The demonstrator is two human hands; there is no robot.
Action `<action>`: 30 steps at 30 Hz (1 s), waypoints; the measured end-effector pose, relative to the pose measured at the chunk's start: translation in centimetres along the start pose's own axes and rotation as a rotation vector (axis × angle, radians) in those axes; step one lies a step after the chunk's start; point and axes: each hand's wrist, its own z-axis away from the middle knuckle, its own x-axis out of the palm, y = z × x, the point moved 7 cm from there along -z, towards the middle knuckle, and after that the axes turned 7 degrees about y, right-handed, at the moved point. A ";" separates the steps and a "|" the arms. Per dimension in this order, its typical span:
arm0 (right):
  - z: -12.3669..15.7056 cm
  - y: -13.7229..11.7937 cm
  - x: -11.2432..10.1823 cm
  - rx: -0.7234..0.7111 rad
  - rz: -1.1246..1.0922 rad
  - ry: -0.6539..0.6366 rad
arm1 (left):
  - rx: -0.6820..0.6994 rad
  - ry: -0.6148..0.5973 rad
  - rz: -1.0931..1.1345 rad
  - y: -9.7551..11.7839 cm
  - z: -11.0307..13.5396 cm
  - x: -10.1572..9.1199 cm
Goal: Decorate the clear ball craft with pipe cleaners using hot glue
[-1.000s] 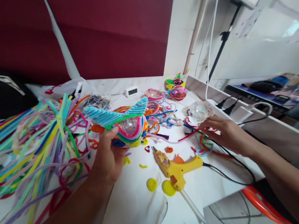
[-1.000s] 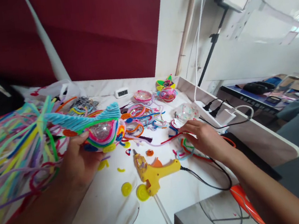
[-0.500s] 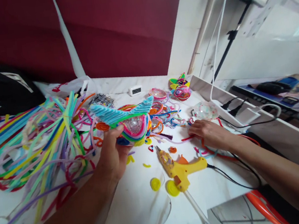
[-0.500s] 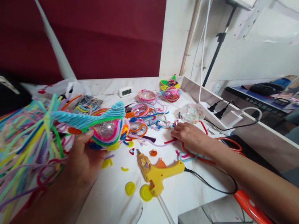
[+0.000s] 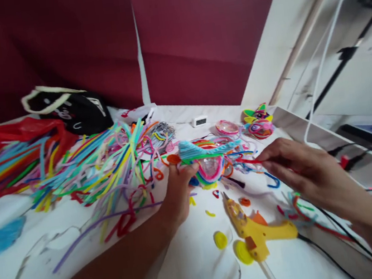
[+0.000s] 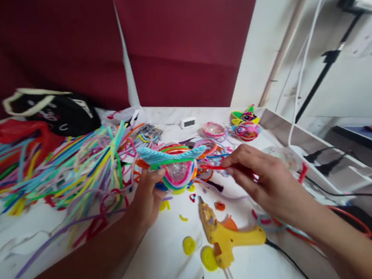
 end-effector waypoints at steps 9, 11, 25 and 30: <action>-2.3 -5.0 3.9 -0.114 -0.004 0.173 | 0.026 0.060 -0.039 0.6 0.3 -0.3; -2.4 -5.3 4.2 -0.138 0.018 0.198 | 0.025 0.052 -0.043 0.7 0.3 -0.1; -2.6 -5.3 5.1 -0.153 0.029 0.157 | 0.052 0.070 -0.075 0.8 0.2 -0.3; -2.9 -5.1 5.1 -0.156 0.062 0.147 | 0.060 0.055 -0.053 0.8 0.1 -0.2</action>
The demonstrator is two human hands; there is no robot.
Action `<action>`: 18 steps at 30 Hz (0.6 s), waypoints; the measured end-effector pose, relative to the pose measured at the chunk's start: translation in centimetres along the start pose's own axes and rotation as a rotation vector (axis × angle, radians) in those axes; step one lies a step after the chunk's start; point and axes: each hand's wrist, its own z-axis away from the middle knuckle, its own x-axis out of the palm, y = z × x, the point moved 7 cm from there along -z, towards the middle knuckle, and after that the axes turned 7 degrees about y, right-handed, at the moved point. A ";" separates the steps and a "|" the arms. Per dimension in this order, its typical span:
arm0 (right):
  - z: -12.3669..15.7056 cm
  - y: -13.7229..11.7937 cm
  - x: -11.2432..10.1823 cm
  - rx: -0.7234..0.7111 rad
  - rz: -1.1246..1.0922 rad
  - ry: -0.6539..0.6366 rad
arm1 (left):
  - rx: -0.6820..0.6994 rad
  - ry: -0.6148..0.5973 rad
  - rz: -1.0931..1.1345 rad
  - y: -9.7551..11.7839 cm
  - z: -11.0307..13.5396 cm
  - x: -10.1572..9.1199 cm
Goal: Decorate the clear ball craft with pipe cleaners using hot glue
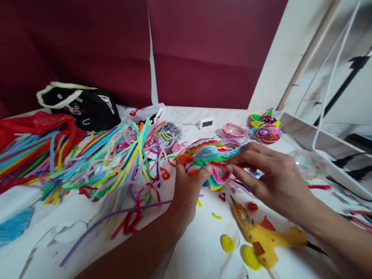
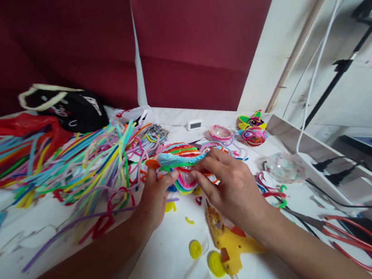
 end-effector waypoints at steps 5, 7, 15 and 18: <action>-0.4 0.1 0.0 0.029 0.029 -0.021 | 0.022 -0.018 0.013 0.1 0.0 0.1; -0.4 0.3 0.1 0.054 0.033 -0.029 | 0.032 -0.019 0.016 0.1 -0.1 0.1; -0.3 0.4 0.4 0.106 0.083 -0.006 | 0.031 -0.019 0.000 -0.2 -0.3 0.0; -0.2 0.3 0.6 0.117 0.129 -0.004 | 0.014 -0.022 0.003 -0.2 -0.3 0.0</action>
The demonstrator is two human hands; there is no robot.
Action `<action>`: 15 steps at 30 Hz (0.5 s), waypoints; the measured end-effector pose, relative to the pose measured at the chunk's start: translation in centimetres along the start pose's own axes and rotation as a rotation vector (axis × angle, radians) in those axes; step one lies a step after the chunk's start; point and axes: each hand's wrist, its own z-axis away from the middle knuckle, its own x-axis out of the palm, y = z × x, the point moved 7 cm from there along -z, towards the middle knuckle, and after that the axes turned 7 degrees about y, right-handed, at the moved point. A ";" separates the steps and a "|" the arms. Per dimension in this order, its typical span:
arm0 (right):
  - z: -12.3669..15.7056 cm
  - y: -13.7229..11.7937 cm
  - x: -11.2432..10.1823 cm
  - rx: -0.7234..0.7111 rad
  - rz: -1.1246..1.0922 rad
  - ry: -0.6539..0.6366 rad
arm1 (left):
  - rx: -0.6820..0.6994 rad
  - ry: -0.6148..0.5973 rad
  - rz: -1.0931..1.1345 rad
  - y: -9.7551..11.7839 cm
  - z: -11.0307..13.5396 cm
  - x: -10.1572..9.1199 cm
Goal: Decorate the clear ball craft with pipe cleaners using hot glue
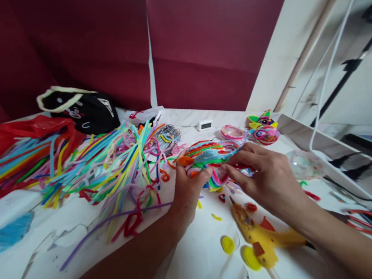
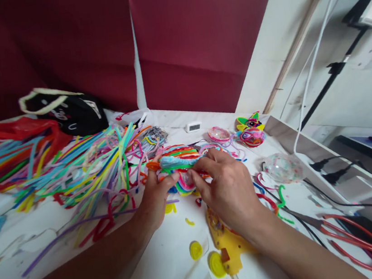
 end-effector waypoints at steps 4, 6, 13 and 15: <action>0.0 -0.3 0.2 -0.015 0.074 0.004 | 0.004 -0.012 -0.013 0.1 0.1 0.1; -0.1 -0.4 0.2 -0.023 0.097 0.012 | 0.002 -0.014 -0.023 0.2 0.1 0.1; -0.3 -0.5 0.3 -0.020 0.141 0.019 | -0.012 -0.036 -0.017 0.4 0.5 0.3; -0.3 -0.6 0.3 -0.032 0.171 0.025 | -0.012 -0.033 -0.017 0.4 0.5 0.3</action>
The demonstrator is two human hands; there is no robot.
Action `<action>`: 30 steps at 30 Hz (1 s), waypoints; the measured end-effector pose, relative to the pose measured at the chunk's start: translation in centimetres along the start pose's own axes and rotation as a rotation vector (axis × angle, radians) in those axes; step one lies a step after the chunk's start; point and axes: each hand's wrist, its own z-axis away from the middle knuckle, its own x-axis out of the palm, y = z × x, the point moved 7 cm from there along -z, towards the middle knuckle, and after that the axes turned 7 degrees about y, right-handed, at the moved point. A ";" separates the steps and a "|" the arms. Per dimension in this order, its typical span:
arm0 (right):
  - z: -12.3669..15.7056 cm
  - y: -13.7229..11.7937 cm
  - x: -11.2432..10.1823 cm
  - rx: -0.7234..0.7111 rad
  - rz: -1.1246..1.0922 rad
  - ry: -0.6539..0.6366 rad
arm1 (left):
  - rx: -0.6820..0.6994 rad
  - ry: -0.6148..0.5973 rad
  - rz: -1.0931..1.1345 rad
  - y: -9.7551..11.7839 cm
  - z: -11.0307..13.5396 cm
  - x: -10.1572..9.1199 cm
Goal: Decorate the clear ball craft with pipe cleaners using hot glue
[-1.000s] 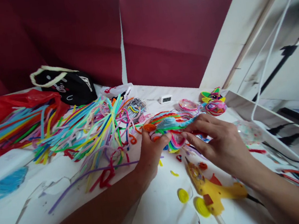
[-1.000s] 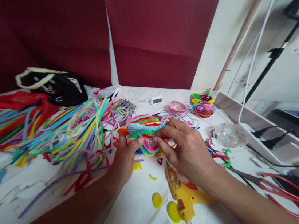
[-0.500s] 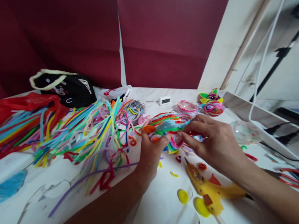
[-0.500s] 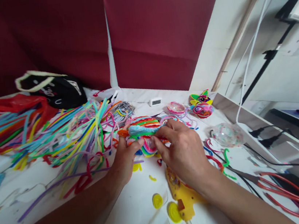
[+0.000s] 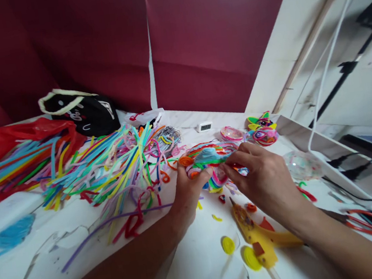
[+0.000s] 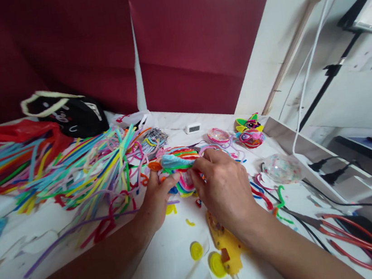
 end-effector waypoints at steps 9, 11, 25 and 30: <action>0.1 -0.5 -0.1 -0.039 0.011 0.014 | -0.014 0.030 -0.016 0.1 0.2 -0.2; 0.1 -0.6 -0.1 -0.043 0.022 0.013 | -0.010 0.037 -0.026 0.1 0.2 -0.2; 0.6 -1.1 -0.2 0.008 -0.093 0.031 | 0.087 0.052 -0.017 0.2 -0.3 -0.3; 1.2 -0.8 -0.4 0.037 -0.158 0.074 | 0.050 0.081 -0.024 0.2 0.1 -0.5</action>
